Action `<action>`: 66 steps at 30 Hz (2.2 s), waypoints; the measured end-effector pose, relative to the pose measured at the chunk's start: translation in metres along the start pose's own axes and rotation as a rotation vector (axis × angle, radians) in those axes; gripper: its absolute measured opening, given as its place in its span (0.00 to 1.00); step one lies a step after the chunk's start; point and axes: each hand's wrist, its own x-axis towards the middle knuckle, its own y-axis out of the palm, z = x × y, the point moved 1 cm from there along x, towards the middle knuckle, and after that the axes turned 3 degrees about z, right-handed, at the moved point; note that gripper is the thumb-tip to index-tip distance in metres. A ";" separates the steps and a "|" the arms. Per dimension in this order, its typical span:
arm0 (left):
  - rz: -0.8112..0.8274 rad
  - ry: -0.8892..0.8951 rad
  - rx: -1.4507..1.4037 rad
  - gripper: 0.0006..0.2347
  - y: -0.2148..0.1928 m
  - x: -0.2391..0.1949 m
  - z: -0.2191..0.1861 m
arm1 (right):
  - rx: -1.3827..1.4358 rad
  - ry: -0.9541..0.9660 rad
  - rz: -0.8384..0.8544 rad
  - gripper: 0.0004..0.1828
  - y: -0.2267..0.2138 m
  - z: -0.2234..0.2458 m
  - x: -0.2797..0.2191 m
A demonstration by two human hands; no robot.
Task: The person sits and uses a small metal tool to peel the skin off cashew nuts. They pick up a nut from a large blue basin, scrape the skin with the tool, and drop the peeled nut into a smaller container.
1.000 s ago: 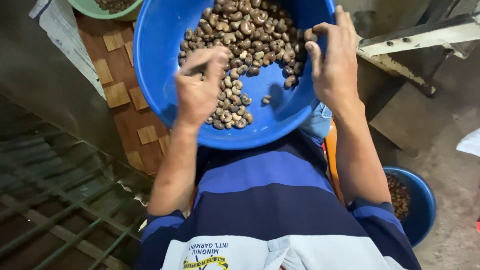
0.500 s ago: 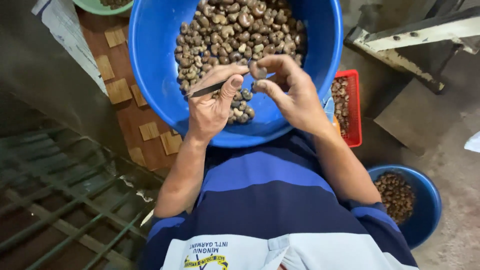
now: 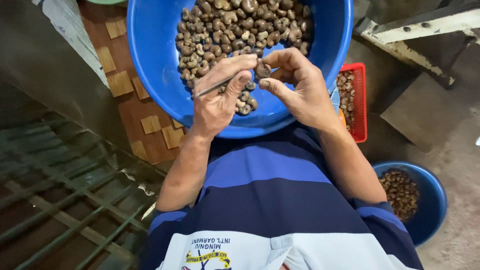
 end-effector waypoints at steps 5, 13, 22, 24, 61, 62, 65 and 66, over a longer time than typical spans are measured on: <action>0.093 -0.039 -0.018 0.10 -0.003 -0.007 0.003 | 0.090 -0.014 -0.001 0.17 0.000 -0.006 -0.001; 0.040 0.019 -0.035 0.09 -0.001 -0.007 0.008 | 0.126 0.020 0.007 0.15 0.002 -0.003 -0.001; 0.054 -0.016 -0.079 0.11 0.000 -0.009 0.009 | 0.138 -0.017 0.075 0.17 0.005 0.005 0.001; 0.079 0.075 -0.004 0.11 0.001 -0.008 0.011 | 0.000 -0.054 0.153 0.20 0.005 0.009 0.003; -0.132 0.030 0.141 0.07 0.002 -0.006 0.004 | -0.707 0.674 -0.261 0.31 -0.144 -0.237 -0.132; -0.142 0.007 0.105 0.08 0.002 -0.007 0.005 | -0.811 0.799 -0.215 0.30 -0.144 -0.238 -0.132; -0.168 -0.039 0.095 0.08 0.002 -0.010 0.001 | -0.983 0.605 -0.232 0.31 -0.150 -0.229 -0.122; -0.170 -0.060 0.095 0.08 0.005 -0.009 -0.001 | -1.035 0.306 -0.309 0.26 -0.155 -0.221 -0.122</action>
